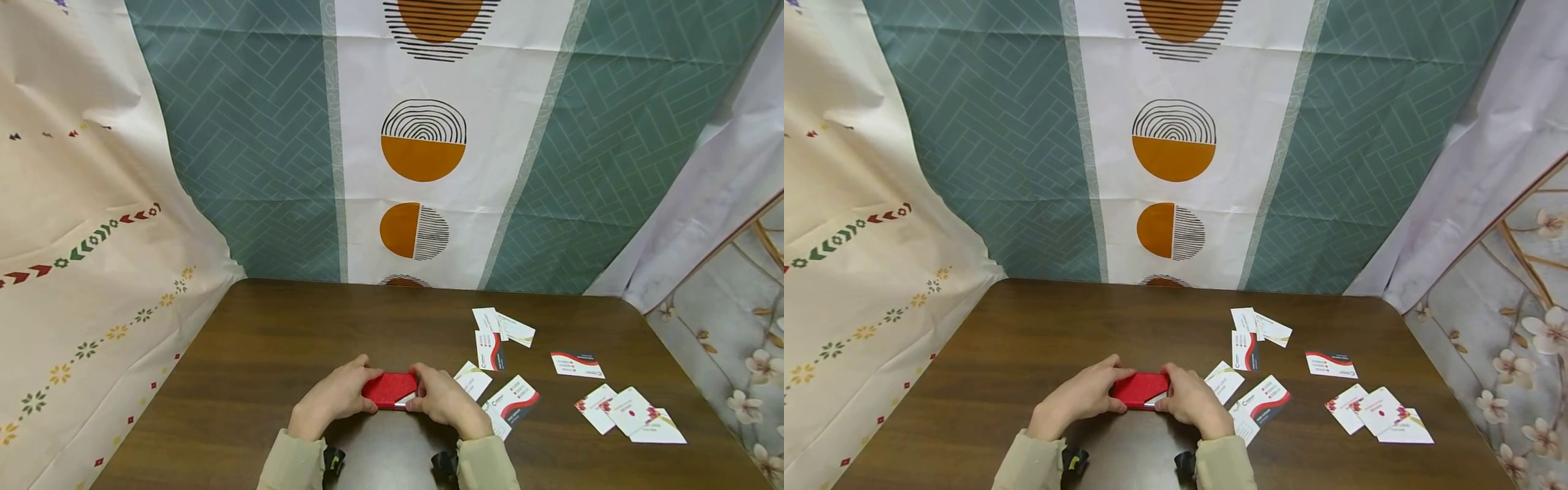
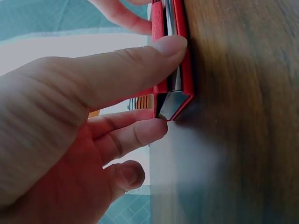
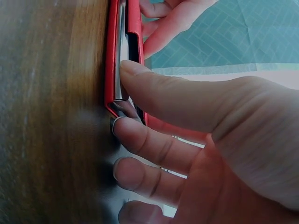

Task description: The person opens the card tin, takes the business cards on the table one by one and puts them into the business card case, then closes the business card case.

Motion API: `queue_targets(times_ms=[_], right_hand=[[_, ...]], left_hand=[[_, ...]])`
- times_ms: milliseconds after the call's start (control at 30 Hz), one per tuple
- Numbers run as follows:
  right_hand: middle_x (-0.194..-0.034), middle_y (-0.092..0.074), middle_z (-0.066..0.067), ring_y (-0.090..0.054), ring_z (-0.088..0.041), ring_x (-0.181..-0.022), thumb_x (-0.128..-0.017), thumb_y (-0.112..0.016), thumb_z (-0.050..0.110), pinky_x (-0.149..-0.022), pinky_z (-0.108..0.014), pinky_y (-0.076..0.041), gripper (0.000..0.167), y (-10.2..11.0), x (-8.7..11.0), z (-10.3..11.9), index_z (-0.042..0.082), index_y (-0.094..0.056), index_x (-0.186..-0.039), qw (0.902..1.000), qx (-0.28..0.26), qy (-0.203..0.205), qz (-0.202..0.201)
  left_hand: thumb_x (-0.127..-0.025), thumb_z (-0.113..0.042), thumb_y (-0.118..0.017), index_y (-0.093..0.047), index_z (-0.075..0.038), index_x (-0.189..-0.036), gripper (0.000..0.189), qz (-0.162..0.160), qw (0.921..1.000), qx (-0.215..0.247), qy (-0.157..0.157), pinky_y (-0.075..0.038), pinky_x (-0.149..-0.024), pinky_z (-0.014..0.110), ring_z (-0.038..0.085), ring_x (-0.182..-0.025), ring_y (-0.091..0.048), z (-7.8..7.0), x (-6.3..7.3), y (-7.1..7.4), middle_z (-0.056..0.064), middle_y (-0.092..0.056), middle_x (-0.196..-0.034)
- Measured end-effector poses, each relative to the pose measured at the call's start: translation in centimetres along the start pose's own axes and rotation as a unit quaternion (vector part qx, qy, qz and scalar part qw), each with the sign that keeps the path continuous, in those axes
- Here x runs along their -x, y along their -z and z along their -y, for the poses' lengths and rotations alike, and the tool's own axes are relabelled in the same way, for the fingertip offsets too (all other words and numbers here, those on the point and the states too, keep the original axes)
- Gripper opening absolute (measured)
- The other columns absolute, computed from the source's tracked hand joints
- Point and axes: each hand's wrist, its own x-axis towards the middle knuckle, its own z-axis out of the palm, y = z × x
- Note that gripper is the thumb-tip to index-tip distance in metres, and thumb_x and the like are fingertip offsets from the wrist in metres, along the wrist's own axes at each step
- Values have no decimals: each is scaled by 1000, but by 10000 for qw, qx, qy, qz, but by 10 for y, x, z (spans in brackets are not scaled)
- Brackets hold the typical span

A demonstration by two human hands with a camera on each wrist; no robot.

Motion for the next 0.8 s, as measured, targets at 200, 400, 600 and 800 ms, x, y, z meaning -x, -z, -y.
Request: queue_targets(times_ms=[200, 400, 600, 800], right_hand=[[-68, -52, 5, -47, -10, -60, -78, -81, 14, -57, -29, -41, 52, -1, 0, 0, 2, -58, -123, 10000, 36, 68, -34], [-68, -53, 5, -48, -10, -59, -78, -82, 14, -56, -28, -41, 54, 1, 1, -1, 2, -58, -125, 9999, -6, 113, -17], [-67, -53, 5, -48, -9, -58, -78, -81, 15, -56, -28, -41, 57, 1, 1, -1, 1, -57, -128, 9999, -55, 151, 21], [-68, -54, 5, -49, -11, -59, -79, -80, 15, -56, -30, -41, 58, 1, 0, -2, 2, -56, -130, 9999, -107, 73, 99]], left_hand=[[-78, -23, -83, -65, -7, -129, 56, 86, 9995, 304, -21, -40, -63, 25, 10, -71, -47, 1, 2, 4, -3, -47, -91], [-81, -28, -80, -64, -4, -128, 56, 101, 9991, 404, 71, -50, -79, 34, 17, -89, -57, 3, 2, 8, 3, -61, -107], [-84, -28, -78, -68, -2, -122, 47, 49, 9974, 694, 188, -51, -88, 42, 23, -100, -62, 6, 2, 11, 8, -68, -115], [-84, -29, -78, -71, -4, -117, 42, -6, 9963, 816, 284, -52, -81, 37, 17, -90, -62, 7, 2, 12, 5, -70, -107]])
